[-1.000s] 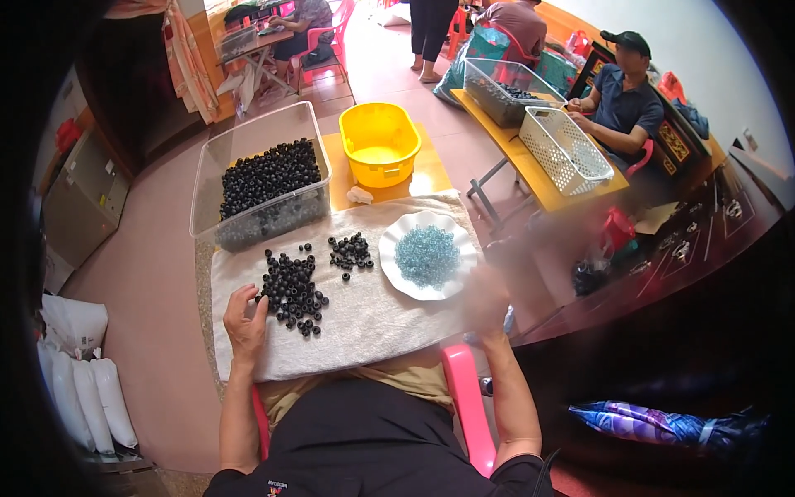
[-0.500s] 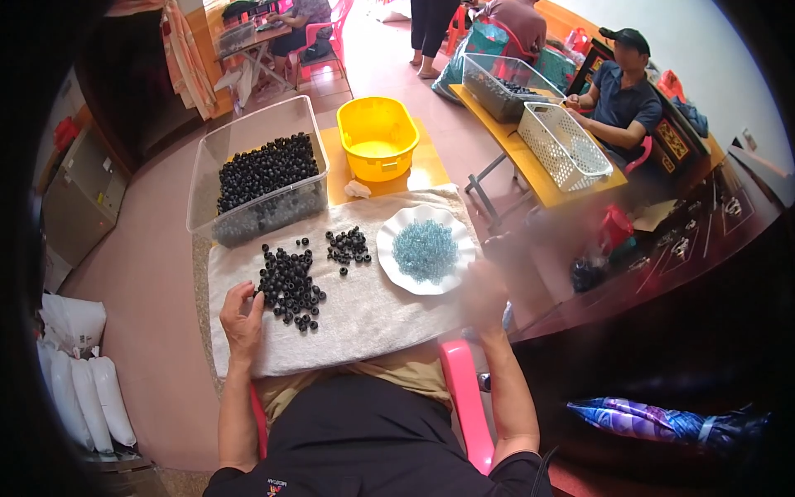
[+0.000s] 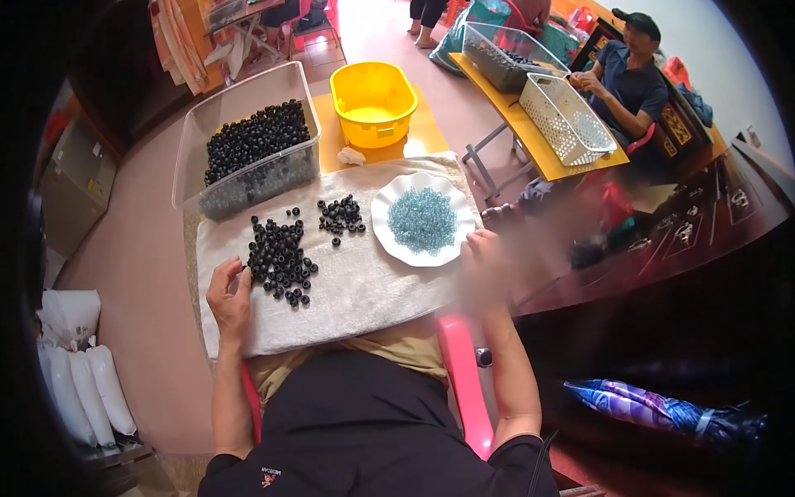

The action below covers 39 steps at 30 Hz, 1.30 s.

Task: Sorting and inspecting black plastic ring components on a padded workbench.

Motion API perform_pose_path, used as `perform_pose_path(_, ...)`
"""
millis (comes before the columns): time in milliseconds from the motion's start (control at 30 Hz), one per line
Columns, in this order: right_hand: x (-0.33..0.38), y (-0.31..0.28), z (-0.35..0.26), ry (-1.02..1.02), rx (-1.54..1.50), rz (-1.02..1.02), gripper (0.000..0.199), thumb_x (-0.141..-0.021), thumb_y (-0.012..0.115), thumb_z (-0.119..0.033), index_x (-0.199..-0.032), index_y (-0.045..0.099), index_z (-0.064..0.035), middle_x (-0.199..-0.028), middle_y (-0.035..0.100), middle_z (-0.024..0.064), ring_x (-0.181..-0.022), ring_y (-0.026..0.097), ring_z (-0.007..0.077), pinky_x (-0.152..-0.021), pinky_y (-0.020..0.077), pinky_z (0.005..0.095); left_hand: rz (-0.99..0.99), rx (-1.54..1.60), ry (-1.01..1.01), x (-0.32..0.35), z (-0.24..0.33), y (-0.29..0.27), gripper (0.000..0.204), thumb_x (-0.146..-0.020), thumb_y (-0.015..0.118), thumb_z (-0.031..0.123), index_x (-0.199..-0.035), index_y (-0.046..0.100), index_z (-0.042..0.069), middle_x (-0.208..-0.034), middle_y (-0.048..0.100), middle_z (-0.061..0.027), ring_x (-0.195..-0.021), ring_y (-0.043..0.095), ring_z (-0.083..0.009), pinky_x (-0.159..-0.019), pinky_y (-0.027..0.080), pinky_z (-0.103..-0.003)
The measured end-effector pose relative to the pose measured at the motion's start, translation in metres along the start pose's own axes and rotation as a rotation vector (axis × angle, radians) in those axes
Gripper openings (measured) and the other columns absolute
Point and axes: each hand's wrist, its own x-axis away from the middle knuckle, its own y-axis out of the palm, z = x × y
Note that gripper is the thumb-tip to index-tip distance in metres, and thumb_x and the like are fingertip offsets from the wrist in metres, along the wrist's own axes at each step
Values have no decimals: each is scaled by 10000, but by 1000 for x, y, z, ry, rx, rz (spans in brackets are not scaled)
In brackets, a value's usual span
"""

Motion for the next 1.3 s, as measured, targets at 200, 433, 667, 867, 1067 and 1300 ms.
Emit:
perform_pose_path(200, -6, -7, -3, -92, 142, -119, 196, -853, 766, -73, -1037, 746, -9, -1083, 711, 143, -957, 671, 311, -839, 544, 388, -6, -26, 27, 1, 0, -2, 178, -903, 744, 27, -1068, 698, -23, -1123, 723, -145, -1041, 694, -258, -937, 542, -351)
perform_pose_path(433, -24, -12, -14, -142, 135, -227, 172, -833, 783, -85, -994, 763, -26, -1045, 731, 137, -968, 661, 320, -844, 537, 401, 11, 8, 29, 3, 0, -1, 187, -884, 761, 26, -1059, 706, -10, -1121, 727, -160, -1038, 704, -290, -933, 542, -368)
perform_pose_path(667, -21, -4, -55, -279, 109, -267, 181, -818, 790, -48, -994, 750, -40, -1004, 728, 131, -939, 676, 323, -806, 549, 399, -24, -8, 119, 5, 10, 4, 190, -882, 767, -1, -1064, 711, -2, -1144, 724, -154, -1044, 701, -264, -938, 543, -352)
perform_pose_path(867, -13, 31, -103, -401, -83, -349, 202, -808, 790, -12, -997, 730, -50, -971, 717, 115, -888, 690, 316, -756, 565, 399, -50, -36, 190, 12, 30, 14, 195, -838, 787, 18, -1016, 709, 17, -1085, 722, -165, -971, 709, -322, -831, 569, -379)
perform_pose_path(1067, -24, 80, -128, -408, -136, -522, 188, -856, 771, -84, -1033, 711, -61, -1025, 719, 94, -901, 712, 299, -771, 581, 395, -80, -90, 306, 18, 30, 20, 227, -808, 815, 30, -1008, 707, 42, -1075, 715, -131, -951, 697, -315, -804, 570, -396)
perform_pose_path(1300, -28, 112, -133, -379, 68, -690, 168, -899, 720, -125, -1058, 719, -69, -1130, 692, 62, -940, 720, 282, -773, 589, 406, -83, -95, 329, 14, 30, 21, 230, -794, 819, 3, -993, 706, 26, -1072, 718, -150, -965, 700, -322, -820, 571, -397)
